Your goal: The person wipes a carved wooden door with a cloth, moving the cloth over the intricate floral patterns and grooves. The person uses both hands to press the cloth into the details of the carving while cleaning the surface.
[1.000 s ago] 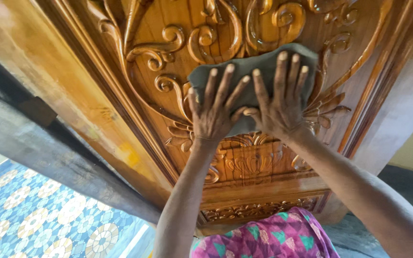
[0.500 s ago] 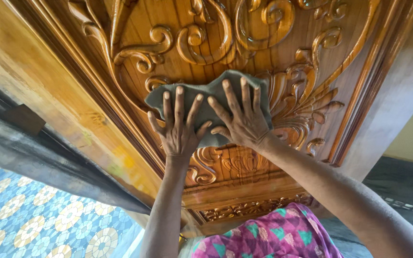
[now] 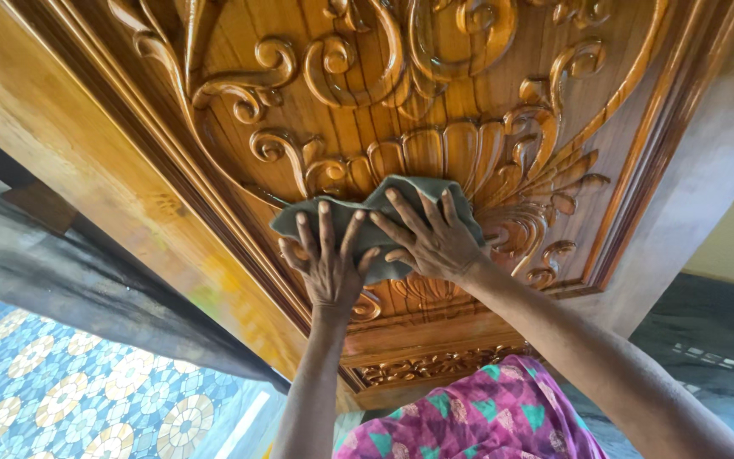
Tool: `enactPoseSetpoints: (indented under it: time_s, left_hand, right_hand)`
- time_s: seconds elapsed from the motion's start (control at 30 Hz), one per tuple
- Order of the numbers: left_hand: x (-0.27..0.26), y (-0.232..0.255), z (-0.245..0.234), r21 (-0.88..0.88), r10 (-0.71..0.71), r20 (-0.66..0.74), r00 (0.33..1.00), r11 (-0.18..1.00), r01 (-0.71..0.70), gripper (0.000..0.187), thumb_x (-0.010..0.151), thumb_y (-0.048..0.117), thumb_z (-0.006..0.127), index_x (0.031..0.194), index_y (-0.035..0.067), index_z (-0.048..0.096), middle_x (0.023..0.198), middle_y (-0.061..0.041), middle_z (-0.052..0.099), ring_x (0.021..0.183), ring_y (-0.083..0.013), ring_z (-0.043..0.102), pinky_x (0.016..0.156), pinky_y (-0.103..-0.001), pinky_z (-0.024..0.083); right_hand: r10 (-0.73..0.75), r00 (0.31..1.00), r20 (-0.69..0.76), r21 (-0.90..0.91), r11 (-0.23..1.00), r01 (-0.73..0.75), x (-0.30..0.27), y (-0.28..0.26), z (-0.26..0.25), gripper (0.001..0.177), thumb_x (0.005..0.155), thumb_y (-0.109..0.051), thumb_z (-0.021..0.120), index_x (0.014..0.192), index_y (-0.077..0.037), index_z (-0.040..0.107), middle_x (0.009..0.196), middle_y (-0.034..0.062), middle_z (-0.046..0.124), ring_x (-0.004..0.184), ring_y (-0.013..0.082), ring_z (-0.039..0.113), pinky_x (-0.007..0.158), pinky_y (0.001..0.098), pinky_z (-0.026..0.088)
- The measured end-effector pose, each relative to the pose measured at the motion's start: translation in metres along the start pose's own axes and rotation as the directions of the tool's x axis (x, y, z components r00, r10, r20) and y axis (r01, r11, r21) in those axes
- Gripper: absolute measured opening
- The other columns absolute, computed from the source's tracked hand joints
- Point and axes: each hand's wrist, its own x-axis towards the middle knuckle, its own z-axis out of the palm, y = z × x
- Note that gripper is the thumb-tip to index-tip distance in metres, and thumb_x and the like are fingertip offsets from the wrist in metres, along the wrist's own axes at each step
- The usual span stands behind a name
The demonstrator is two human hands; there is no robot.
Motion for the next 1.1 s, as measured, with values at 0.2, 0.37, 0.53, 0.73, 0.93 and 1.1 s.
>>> enactPoseSetpoints:
  time_s: [0.2, 0.37, 0.53, 0.73, 0.93, 1.1]
  left_hand:
    - [-0.02, 0.026, 0.016, -0.084, -0.048, -0.038, 0.998, 0.995, 0.045, 0.072, 0.093, 0.069, 0.061, 0.157, 0.044, 0.04, 0.172, -0.011, 0.019, 0.157, -0.0462, 0.015, 0.121, -0.07, -0.001]
    - [-0.034, 0.051, 0.028, -0.082, -0.076, -0.049, 0.996, 0.994, 0.072, 0.069, 0.094, 0.068, 0.061, 0.155, 0.041, 0.042, 0.171, -0.015, 0.018, 0.156, -0.049, 0.011, 0.12, -0.073, 0.001]
    - [-0.039, 0.088, 0.041, -0.105, -0.159, -0.011, 0.987, 0.982, 0.157, 0.068, 0.093, 0.064, 0.059, 0.154, 0.04, 0.042, 0.17, -0.018, 0.016, 0.154, -0.0515, 0.007, 0.117, -0.076, 0.0]
    - [-0.044, 0.145, 0.057, -0.18, -0.222, 0.04, 0.974, 0.957, 0.226, 0.065, 0.098, 0.061, 0.053, 0.158, 0.038, 0.038, 0.17, -0.02, 0.014, 0.154, -0.0553, 0.004, 0.116, -0.078, -0.004]
    - [-0.053, 0.192, 0.079, -0.207, -0.188, 0.195, 0.963, 0.951, 0.228, 0.056, 0.103, 0.06, 0.044, 0.157, 0.047, 0.036, 0.172, -0.018, 0.014, 0.155, -0.0543, 0.004, 0.113, -0.08, -0.006]
    - [-0.063, 0.209, 0.097, -0.136, -0.158, 0.106, 0.982, 0.976, 0.172, 0.05, 0.108, 0.059, 0.038, 0.158, 0.054, 0.035, 0.174, -0.009, 0.018, 0.156, -0.0475, 0.009, 0.113, -0.078, -0.007]
  right_hand:
    - [-0.012, 0.997, -0.079, -0.091, 0.996, 0.005, -0.027, 0.004, 0.01, 0.074, 0.102, -0.075, 0.018, 0.167, -0.038, 0.02, 0.172, 0.0051, 0.022, 0.147, 0.0366, 0.036, 0.124, 0.0667, 0.011]
    - [0.013, 0.999, -0.049, -0.089, 0.996, -0.017, -0.053, 0.011, 0.012, 0.072, 0.104, -0.074, 0.016, 0.166, -0.037, 0.021, 0.171, 0.0047, 0.023, 0.146, 0.039, 0.033, 0.124, 0.0669, 0.004]
    - [0.078, 0.995, -0.055, -0.061, 0.995, -0.082, -0.081, 0.019, 0.035, 0.073, 0.105, -0.072, 0.017, 0.167, -0.034, 0.023, 0.172, 0.0033, 0.022, 0.149, 0.0401, 0.027, 0.126, 0.0635, -0.005]
    - [0.272, 0.962, -0.03, 0.131, 0.955, -0.266, -0.119, 0.029, 0.039, 0.075, 0.104, -0.07, 0.02, 0.162, -0.025, 0.035, 0.166, 0.0131, 0.031, 0.15, 0.0388, 0.027, 0.124, 0.0663, 0.001]
    - [0.399, 0.917, 0.003, 0.199, 0.898, -0.392, -0.149, 0.037, 0.022, 0.076, 0.108, -0.063, 0.025, 0.162, -0.009, 0.035, 0.166, 0.027, 0.029, 0.149, 0.0565, 0.026, 0.119, 0.079, 0.012]
    - [0.442, 0.897, 0.018, 0.265, 0.863, -0.431, -0.166, 0.036, 0.026, 0.08, 0.11, -0.062, 0.024, 0.163, -0.003, 0.029, 0.165, 0.0345, 0.022, 0.149, 0.0634, 0.021, 0.12, 0.0787, 0.014]
